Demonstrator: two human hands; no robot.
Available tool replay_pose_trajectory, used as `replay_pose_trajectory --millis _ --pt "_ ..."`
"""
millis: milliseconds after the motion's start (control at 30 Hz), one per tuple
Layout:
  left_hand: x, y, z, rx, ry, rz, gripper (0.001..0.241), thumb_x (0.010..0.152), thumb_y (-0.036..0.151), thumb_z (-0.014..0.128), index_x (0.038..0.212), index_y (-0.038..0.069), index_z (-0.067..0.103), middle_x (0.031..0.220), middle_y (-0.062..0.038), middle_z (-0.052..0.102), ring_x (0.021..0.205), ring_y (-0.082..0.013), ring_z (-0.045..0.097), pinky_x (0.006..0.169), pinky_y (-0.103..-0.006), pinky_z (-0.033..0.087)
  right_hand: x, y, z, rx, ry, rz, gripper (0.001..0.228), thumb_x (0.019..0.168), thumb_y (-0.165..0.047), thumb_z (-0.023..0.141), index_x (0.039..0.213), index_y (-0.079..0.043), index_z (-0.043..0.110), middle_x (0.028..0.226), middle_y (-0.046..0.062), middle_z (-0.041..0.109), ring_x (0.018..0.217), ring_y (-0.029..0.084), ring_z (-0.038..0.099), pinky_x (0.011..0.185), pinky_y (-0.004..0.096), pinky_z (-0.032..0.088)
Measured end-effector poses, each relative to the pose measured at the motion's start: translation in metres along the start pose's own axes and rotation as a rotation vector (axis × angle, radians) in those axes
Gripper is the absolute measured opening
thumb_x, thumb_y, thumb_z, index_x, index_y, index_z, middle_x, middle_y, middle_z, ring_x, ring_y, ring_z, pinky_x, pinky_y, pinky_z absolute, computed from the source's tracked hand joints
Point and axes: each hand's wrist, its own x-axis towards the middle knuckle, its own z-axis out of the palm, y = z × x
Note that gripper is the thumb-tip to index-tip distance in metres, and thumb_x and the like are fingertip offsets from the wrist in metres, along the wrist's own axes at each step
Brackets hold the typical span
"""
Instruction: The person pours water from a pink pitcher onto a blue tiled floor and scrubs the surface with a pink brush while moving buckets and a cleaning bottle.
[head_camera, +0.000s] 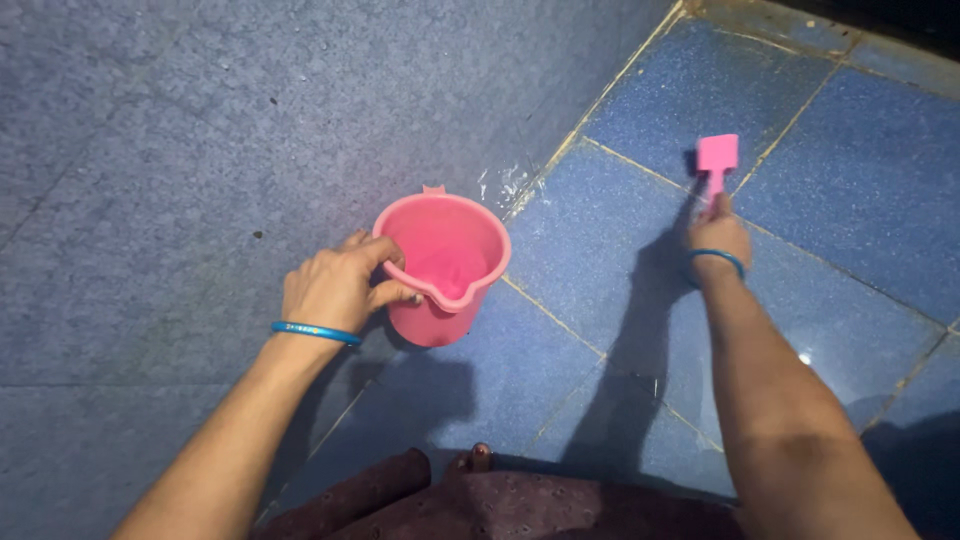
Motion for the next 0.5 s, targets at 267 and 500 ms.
replay_pose_trajectory --millis 267,500 --pt "0.008 -0.008 0.008 0.01 -0.017 -0.01 0.049 0.068 0.052 0.082 0.105 0.022 0.072 0.108 -0.006 0.072 0.096 -0.0374 0.07 0.074 -0.0545 0.054 -0.219 -0.101 0.127 0.012 -0.492 -0.214 0.054 0.104 -0.053 0.038 0.121 -0.012 0.069 0.111 0.026 0.071 0.102 0.048 0.068 0.086 0.06 0.053" --pt "0.012 -0.005 0.014 0.018 -0.019 0.001 0.048 0.068 0.052 0.082 0.104 0.022 0.072 0.108 -0.006 0.072 0.097 -0.0369 0.069 0.074 -0.0545 0.054 -0.253 -0.091 0.103 -0.226 -0.794 -0.229 0.068 0.087 -0.049 0.061 0.149 -0.031 0.038 0.114 0.024 0.069 0.104 0.045 0.067 0.091 0.057 0.053"
